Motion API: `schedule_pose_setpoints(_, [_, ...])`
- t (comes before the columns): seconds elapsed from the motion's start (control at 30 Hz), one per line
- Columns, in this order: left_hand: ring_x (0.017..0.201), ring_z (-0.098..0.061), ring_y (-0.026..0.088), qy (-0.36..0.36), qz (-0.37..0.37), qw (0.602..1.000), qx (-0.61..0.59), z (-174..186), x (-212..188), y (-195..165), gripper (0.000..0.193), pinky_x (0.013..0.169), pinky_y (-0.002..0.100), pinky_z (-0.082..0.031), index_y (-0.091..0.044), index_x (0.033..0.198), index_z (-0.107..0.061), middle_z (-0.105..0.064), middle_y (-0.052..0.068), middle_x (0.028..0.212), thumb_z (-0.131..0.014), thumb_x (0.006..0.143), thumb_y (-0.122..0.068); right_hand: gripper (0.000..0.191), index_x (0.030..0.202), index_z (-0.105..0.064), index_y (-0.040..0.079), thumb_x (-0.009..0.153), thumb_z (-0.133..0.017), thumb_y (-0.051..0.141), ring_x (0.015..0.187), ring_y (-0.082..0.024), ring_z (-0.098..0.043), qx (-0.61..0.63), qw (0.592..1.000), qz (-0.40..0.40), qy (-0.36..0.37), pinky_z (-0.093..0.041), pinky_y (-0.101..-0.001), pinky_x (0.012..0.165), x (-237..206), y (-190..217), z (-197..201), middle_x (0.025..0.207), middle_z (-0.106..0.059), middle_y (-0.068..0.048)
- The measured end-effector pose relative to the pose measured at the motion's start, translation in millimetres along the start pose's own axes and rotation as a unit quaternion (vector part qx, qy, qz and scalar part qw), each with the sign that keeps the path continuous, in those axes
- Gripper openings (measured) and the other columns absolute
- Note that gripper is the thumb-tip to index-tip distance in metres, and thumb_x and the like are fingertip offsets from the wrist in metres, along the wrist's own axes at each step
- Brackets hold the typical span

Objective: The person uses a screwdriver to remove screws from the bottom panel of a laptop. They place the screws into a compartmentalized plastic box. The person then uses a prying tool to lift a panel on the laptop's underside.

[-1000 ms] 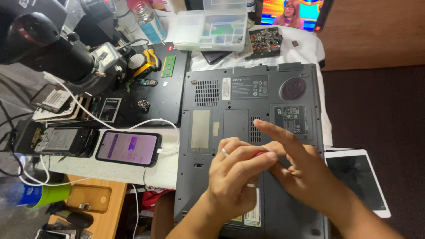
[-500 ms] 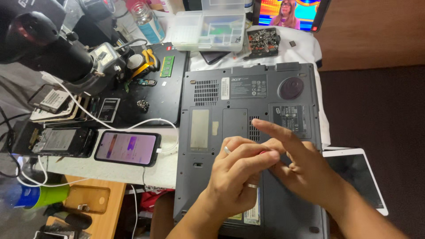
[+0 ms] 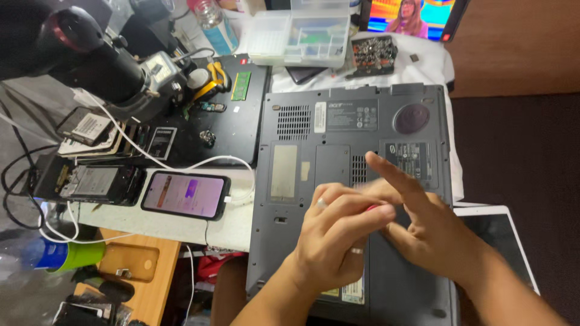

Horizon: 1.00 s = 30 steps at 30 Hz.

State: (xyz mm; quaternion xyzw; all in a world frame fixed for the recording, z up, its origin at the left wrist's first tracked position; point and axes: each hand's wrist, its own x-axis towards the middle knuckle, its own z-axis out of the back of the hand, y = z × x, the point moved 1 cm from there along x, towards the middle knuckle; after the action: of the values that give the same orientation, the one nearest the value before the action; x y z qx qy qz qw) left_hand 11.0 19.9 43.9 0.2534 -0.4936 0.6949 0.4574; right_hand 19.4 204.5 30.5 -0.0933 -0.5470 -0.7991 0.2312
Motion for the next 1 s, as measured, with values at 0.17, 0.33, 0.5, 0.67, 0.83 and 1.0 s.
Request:
schedule_pose_setpoints(0.17, [0.100, -0.067, 0.028, -0.072, 0.001, 0.995, 0.066, 4, -1, 4, 0.041, 0.097, 0.043, -0.056, -0.007, 0.124, -0.061, -0.062, 0.014, 0.111, -0.064, 0.085, 0.008, 0.062, 0.138, -0.042, 0.001, 0.080, -0.062, -0.007, 0.127, -0.030, -0.057, -0.041, 0.988, 0.047, -0.138, -0.036, -0.0438, 0.117, 6, -7, 10, 0.128, -0.066, -0.020])
schedule_pose_setpoints(0.33, [0.096, -0.064, 0.025, 0.140, 0.049, 0.974, 0.173, -6, 9, 15, 0.034, 0.081, 0.039, -0.048, -0.013, 0.127, -0.068, -0.062, 0.007, 0.110, -0.064, 0.095, -0.005, 0.028, 0.101, -0.065, -0.008, 0.090, -0.047, -0.026, 0.089, -0.017, -0.060, 0.037, 0.951, -0.041, -0.304, -0.045, -0.0296, 0.086, -27, -63, 40, 0.099, -0.068, -0.016])
schedule_pose_setpoints(0.5, [0.087, -0.058, 0.025, 0.205, 0.044, 0.951, 0.226, -9, 22, 27, 0.026, 0.076, 0.040, -0.044, -0.011, 0.122, -0.069, -0.060, 0.007, 0.102, -0.060, 0.098, -0.015, 0.033, 0.080, -0.061, -0.004, 0.084, -0.038, -0.028, 0.067, -0.011, -0.055, 0.110, 0.940, 0.022, -0.321, -0.044, -0.0196, 0.064, -37, -108, 53, 0.075, -0.060, -0.009])
schedule_pose_setpoints(0.67, [0.083, -0.057, 0.023, 0.173, 0.010, 0.953, 0.249, -3, 35, 46, 0.025, 0.072, 0.037, -0.043, -0.011, 0.120, -0.068, -0.056, 0.006, 0.095, -0.063, 0.096, -0.017, 0.026, 0.079, -0.066, -0.002, 0.079, -0.048, -0.021, 0.061, -0.016, -0.064, -0.139, 0.950, -0.060, -0.273, -0.049, -0.0255, 0.057, 32, -70, 46, 0.075, -0.068, -0.008])
schedule_pose_setpoints(0.83, [0.073, -0.054, 0.019, 0.150, -0.031, 0.936, 0.316, 2, 37, 68, 0.025, 0.062, 0.032, -0.038, -0.015, 0.118, -0.066, -0.053, 0.003, 0.086, -0.070, 0.094, -0.021, 0.016, 0.099, -0.072, 0.004, 0.086, -0.063, 0.003, 0.095, -0.025, -0.070, -0.218, 0.964, -0.037, -0.146, -0.053, -0.0347, 0.085, 162, -27, 64, 0.100, -0.073, -0.010])
schedule_pose_setpoints(1.0, [0.071, -0.054, 0.018, 0.145, 0.007, 0.953, 0.265, 11, 30, 78, 0.028, 0.060, 0.031, -0.036, -0.013, 0.122, -0.066, -0.053, 0.004, 0.085, -0.074, 0.095, -0.015, 0.021, 0.107, -0.074, 0.008, 0.092, -0.067, 0.021, 0.100, -0.031, -0.068, -0.282, 0.958, 0.033, -0.029, -0.052, -0.0425, 0.089, 283, -46, 71, 0.104, -0.073, -0.011])
